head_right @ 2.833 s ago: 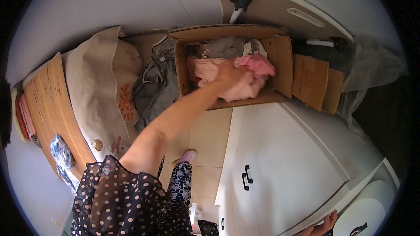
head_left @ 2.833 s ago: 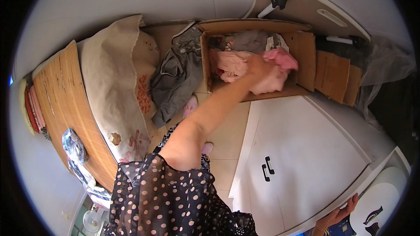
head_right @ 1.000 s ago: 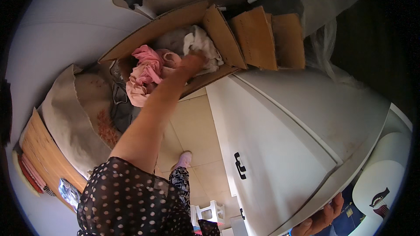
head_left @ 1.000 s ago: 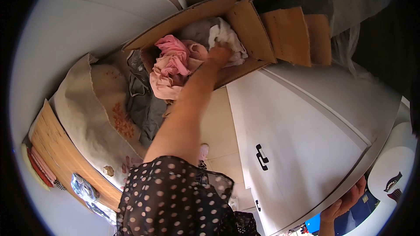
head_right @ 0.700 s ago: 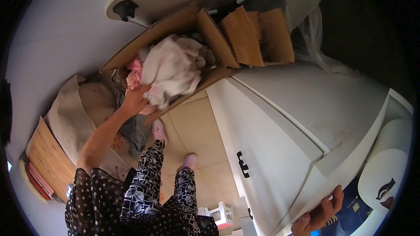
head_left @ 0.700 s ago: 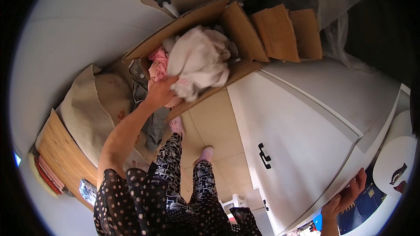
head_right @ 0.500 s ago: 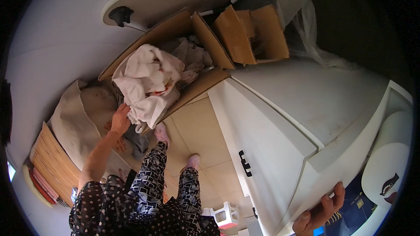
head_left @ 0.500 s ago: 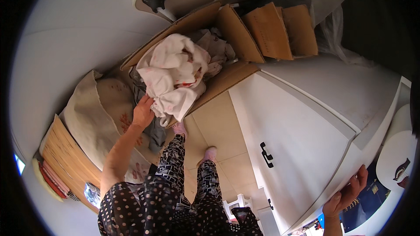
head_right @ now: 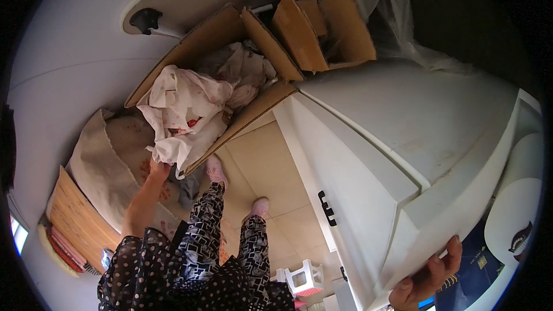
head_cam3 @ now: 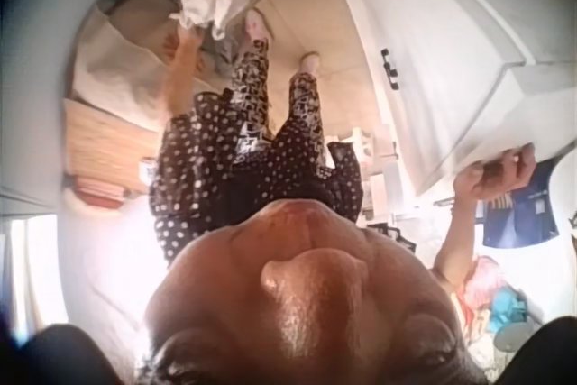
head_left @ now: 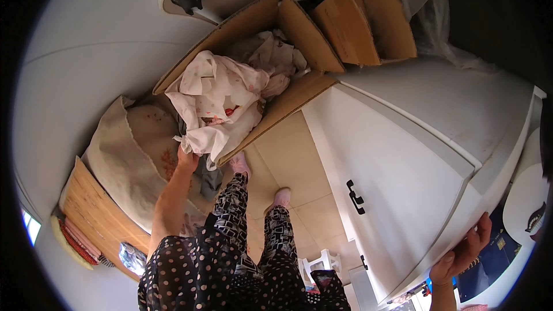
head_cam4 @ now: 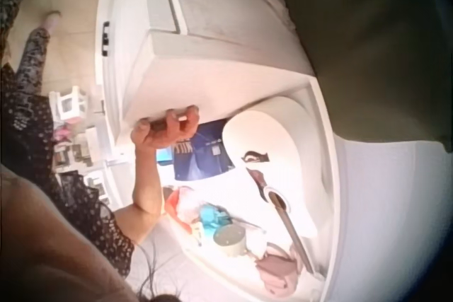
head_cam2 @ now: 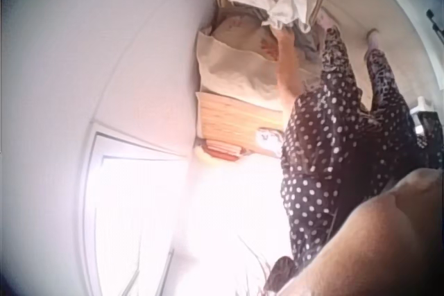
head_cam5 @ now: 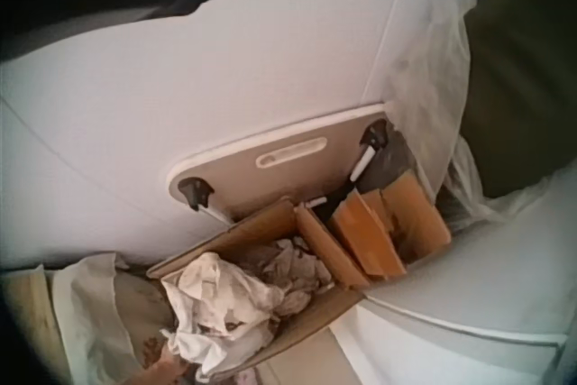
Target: The person unpacks clothes from plastic bags and a cardboard box, then folds them on a bed. They handle various items including a white shirt, a plaid shirt, and denim shorts, folding each one neatly and stacking them on the bed.
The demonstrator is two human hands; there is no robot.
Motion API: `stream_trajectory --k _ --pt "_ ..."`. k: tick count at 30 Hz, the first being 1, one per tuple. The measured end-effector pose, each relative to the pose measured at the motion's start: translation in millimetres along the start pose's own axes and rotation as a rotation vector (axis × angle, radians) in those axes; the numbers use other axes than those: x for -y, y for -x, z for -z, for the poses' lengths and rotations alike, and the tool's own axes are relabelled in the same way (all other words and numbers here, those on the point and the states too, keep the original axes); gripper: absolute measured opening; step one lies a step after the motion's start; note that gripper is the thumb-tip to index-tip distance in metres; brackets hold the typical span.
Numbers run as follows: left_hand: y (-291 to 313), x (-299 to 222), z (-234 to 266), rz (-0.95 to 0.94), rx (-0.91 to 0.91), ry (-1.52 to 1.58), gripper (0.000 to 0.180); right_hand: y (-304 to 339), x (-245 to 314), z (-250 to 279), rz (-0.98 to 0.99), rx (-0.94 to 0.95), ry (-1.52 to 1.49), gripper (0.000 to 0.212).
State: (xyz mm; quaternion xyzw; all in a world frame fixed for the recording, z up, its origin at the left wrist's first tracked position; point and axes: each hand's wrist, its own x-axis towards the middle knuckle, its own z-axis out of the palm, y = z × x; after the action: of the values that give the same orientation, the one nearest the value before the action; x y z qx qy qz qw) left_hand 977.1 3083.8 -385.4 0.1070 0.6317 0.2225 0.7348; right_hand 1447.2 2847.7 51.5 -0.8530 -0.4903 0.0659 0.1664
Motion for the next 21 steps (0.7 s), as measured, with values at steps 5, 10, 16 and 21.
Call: stream_trajectory --k 5,10,16,21 --pt "-6.1 -0.1 7.0 -0.009 -0.036 -0.109 0.03 -1.9 1.8 0.0 -0.023 0.021 0.012 0.049" --pt "-9.0 -0.1 17.3 -0.444 0.088 -0.648 0.024 -4.3 4.5 0.3 -0.02 0.028 0.011 0.049" --pt "55.5 -44.1 -115.5 -1.246 0.076 -1.575 0.06 -2.6 2.9 -2.1 -0.02 0.017 0.037 0.049" --pt "43.8 -40.3 -202.7 -1.191 0.347 -1.595 0.086 -4.3 4.7 -0.5 0.005 0.024 0.085 0.049"
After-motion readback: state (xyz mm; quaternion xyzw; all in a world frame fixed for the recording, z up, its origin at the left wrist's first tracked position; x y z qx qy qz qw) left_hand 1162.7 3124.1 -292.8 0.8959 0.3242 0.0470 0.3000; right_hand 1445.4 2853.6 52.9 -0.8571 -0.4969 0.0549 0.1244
